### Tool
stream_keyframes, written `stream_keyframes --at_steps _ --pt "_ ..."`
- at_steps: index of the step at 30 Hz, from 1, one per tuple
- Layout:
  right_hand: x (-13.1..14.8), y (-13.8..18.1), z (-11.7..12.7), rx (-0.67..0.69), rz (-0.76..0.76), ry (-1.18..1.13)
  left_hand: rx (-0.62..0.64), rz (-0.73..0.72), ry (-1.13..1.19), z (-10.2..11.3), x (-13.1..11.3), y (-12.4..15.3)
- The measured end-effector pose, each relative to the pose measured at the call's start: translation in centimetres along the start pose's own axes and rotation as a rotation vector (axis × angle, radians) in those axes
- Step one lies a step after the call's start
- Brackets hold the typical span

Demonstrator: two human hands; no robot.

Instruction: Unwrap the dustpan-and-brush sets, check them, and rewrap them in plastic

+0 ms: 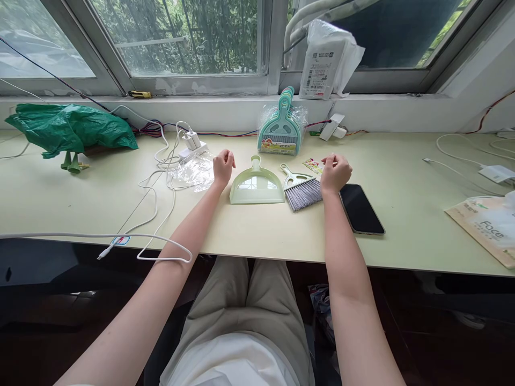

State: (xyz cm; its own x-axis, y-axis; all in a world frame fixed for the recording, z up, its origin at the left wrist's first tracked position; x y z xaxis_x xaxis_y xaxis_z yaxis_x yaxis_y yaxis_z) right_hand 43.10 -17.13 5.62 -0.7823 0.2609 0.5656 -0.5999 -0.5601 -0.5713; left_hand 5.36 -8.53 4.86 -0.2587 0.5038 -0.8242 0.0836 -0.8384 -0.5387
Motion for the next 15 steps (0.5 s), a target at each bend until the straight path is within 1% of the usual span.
stream_keyframes --at_steps 9,15 --pt "0.3 0.1 -0.8 0.016 0.057 0.097 0.008 0.007 -0.009 -0.1 -0.2 0.2" --pt "0.9 0.6 -1.2 0.066 0.099 0.15 0.029 0.011 -0.048 -0.3 -0.1 0.3"
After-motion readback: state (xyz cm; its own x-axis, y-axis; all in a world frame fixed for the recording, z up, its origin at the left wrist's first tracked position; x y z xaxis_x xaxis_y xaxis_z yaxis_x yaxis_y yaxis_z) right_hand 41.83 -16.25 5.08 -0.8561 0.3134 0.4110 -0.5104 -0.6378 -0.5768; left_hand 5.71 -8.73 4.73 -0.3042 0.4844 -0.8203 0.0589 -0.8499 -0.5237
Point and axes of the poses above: each hand's wrist, its own y-axis away from the middle knuckle, its own z-axis out of the back of the hand, x = y × z, the point moved 8 cm from there along -y, towards the middle knuckle, and after that the axes turned 12 degrees about y, right-handed, at the moved point
